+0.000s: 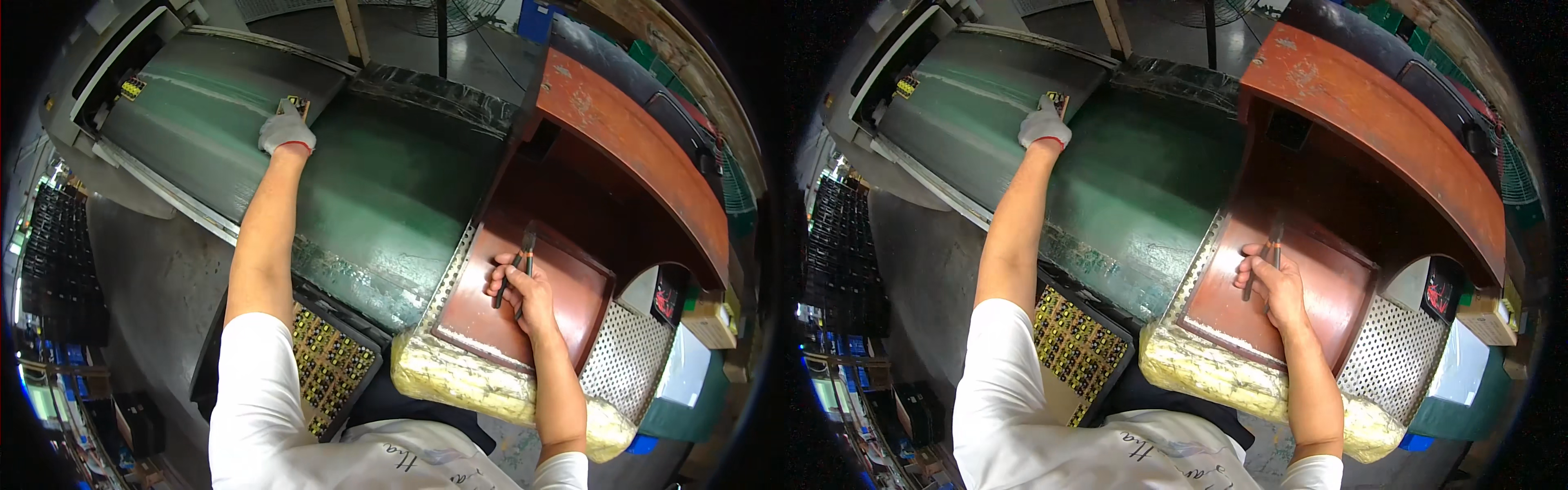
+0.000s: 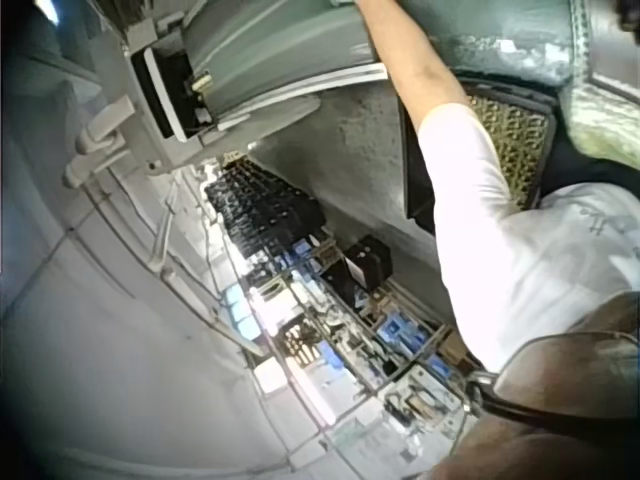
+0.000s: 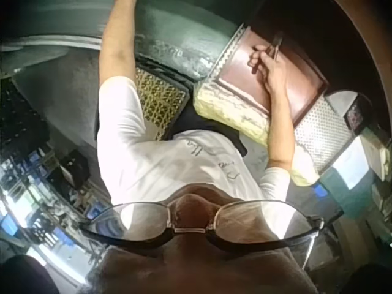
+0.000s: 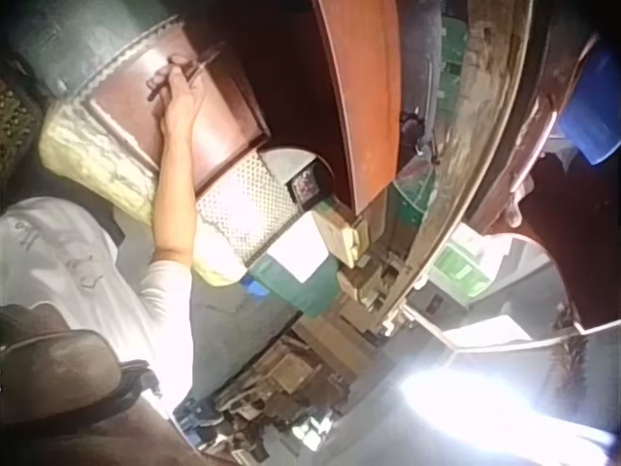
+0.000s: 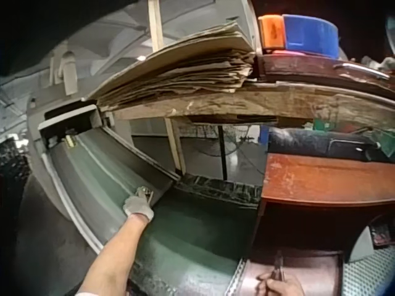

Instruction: Using snips to cut and separate small electronic components from a PCB and placing them into a tray.

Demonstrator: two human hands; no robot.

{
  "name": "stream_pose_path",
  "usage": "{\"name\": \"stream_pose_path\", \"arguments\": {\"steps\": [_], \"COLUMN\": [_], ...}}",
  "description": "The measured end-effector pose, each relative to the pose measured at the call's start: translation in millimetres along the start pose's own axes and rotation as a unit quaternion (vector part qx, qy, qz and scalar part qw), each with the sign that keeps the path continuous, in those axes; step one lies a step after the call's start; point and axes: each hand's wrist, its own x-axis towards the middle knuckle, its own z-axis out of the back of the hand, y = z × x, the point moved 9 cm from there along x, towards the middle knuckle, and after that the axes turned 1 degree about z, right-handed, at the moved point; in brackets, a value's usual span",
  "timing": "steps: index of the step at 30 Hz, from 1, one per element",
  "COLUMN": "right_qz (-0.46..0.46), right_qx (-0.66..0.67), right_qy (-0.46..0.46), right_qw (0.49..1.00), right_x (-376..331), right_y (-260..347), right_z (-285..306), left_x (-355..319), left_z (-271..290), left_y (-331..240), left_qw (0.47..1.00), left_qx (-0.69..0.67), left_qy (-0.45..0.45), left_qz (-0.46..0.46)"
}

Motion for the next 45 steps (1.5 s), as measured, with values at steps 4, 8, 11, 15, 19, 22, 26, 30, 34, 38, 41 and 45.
{"name": "stream_pose_path", "arguments": {"steps": [4, 8, 11, 15, 19, 22, 26, 30, 34, 38, 41, 45], "right_qz": [-0.013, -0.006, 0.007, 0.021, 0.081, 0.154, 0.240, 0.348, 0.264, 0.211, 0.247, 0.222], "right_qx": [-0.001, -0.006, -0.003, -0.019, -0.210, -0.351, -0.512, -0.601, -0.646, -0.695, -0.712, -0.736], "right_qy": [-0.004, 0.018, 0.030, 0.072, 0.027, -0.035, -0.029, 0.014, 0.054, 0.076, 0.077, 0.087], "right_qw": [1.000, 1.000, 1.000, 0.997, 0.974, 0.923, 0.824, 0.720, 0.714, 0.683, 0.653, 0.634], "right_x": [-4, -7, -10, -13, -19, -55, -117, -170, -186, -188, -195, -195], "right_y": [-5, -7, -6, -3, 13, 39, 60, 55, 27, 13, 17, 16], "right_z": [7, 5, 8, 3, -2, -13, -29, -35, -19, -19, -33, -33], "left_x": [-8, -31, -124, -277, -404, -472, -532, -543, -548, -549, -550, -547], "left_z": [-18, -12, -26, 28, 30, 16, 10, 14, 14, 17, 17, 11], "left_y": [6, 37, 10, -1, -14, -28, -39, -39, -38, -38, -38, -37], "left_qw": [0.998, 0.940, 0.526, 0.323, 0.222, 0.169, 0.130, 0.141, 0.145, 0.136, 0.140, 0.165], "left_qx": [-0.058, -0.317, -0.741, -0.829, -0.869, -0.869, -0.870, -0.865, -0.865, -0.866, -0.864, -0.861], "left_qy": [0.025, 0.076, 0.416, 0.448, 0.432, 0.459, 0.475, 0.480, 0.478, 0.479, 0.481, 0.477], "left_qz": [-0.025, -0.103, -0.031, -0.089, -0.092, -0.077, -0.037, -0.030, -0.041, -0.048, -0.049, -0.063]}}
